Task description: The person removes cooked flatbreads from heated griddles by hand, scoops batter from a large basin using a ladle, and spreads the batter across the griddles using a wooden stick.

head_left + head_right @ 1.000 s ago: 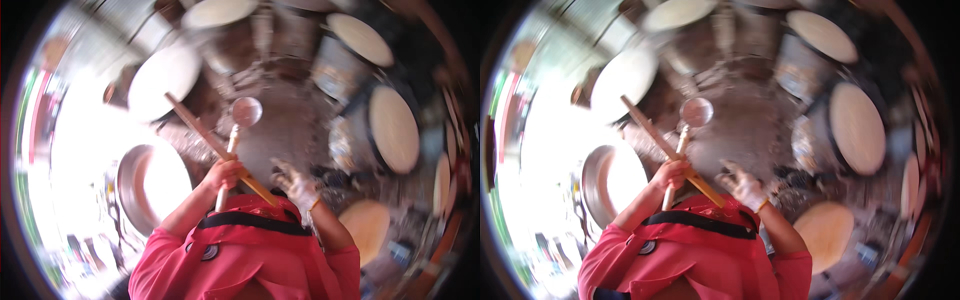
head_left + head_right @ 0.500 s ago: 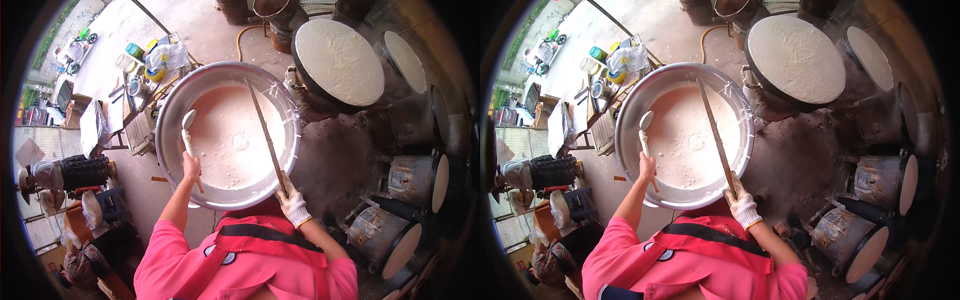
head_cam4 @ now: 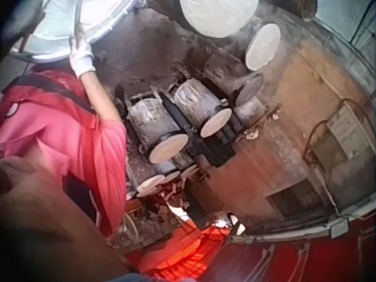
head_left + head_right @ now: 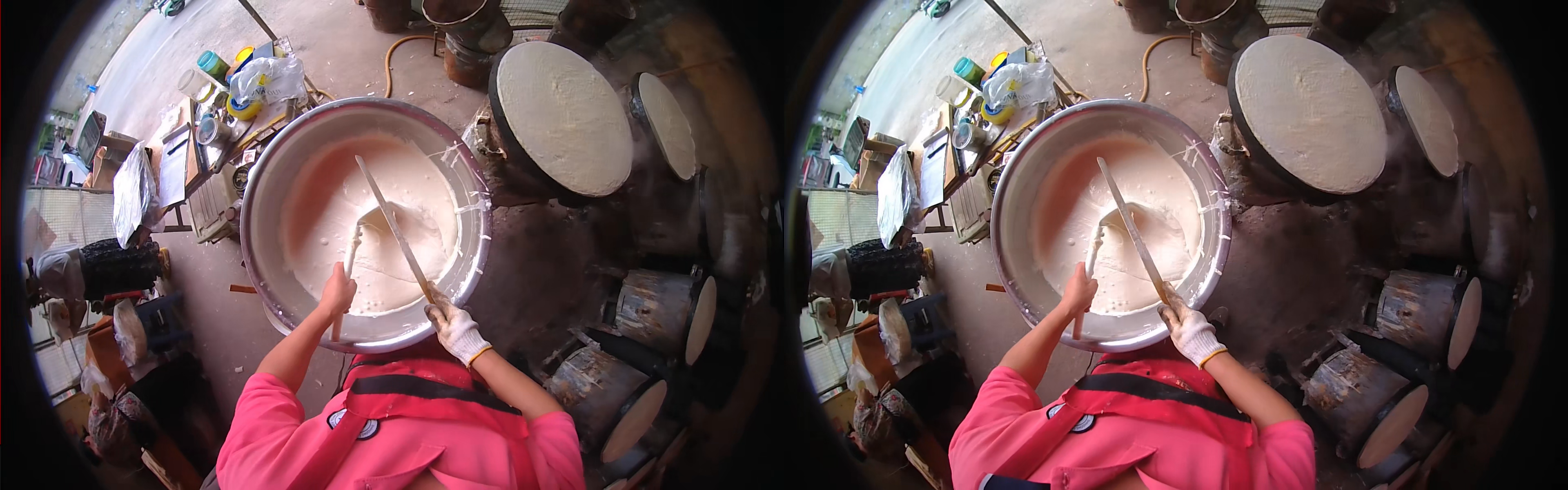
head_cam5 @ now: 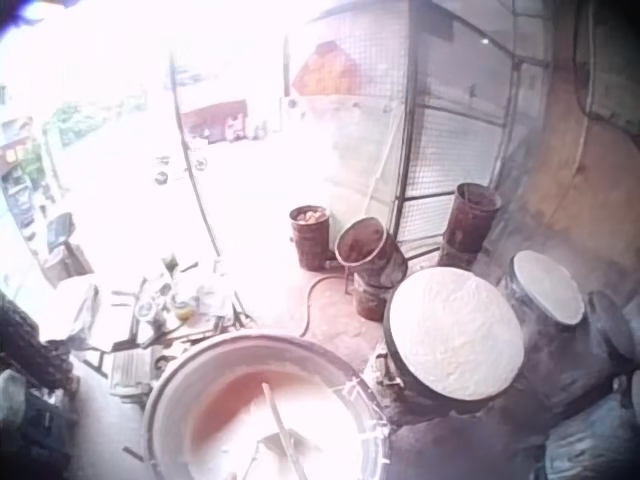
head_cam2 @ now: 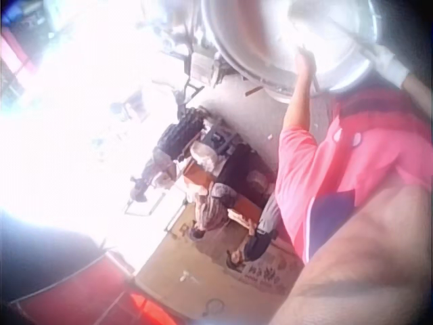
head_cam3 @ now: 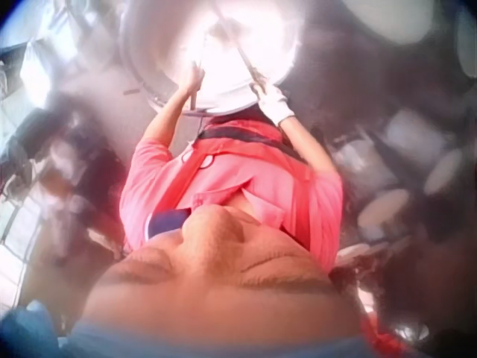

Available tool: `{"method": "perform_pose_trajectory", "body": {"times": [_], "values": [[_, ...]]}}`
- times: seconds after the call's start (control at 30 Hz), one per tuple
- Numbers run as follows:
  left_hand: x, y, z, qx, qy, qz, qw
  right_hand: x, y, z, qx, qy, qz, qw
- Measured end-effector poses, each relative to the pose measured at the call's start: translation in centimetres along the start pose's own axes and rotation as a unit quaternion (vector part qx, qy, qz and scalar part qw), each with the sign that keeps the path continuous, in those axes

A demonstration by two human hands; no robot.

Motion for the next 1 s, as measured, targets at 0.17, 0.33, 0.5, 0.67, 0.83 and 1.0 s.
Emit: {"method": "perform_pose_trajectory", "body": {"times": [0.17,0.33,0.5,0.67,0.83,1.0], "values": [[4.0,11.0,-1.8,-0.686,-0.018,0.262,0.678,-2.4,0.8,-8.5,0.037,0.065,0.032,0.997],[0.0,13.9,-12.4,-0.844,0.095,0.451,0.275,-7.3,-2.2,-10.4,-0.019,-0.007,0.040,0.999],[-7.3,15.9,-22.2,-0.805,0.211,0.473,0.289,-15.4,-7.9,-3.0,-0.140,-0.019,0.036,0.989],[-17.4,16.5,-30.1,-0.778,0.286,0.468,0.307,-20.6,-11.2,-0.7,-0.187,-0.108,0.019,0.976],[-26.0,15.6,-33.4,-0.718,0.378,0.463,0.357,-25.6,-13.7,4.0,-0.212,-0.140,0.040,0.966],[-32.1,12.3,-34.4,-0.673,0.464,0.424,0.392,-26.9,-13.9,7.0,-0.101,-0.320,0.066,0.940]]}}
Point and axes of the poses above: each hand's wrist, its own x-axis towards the middle knuckle, its own y-axis out of the palm, z = x × y, the point moved 6 cm from there along x, towards the middle knuckle, and after that the axes turned 13 degrees about z, right-handed, at the moved point
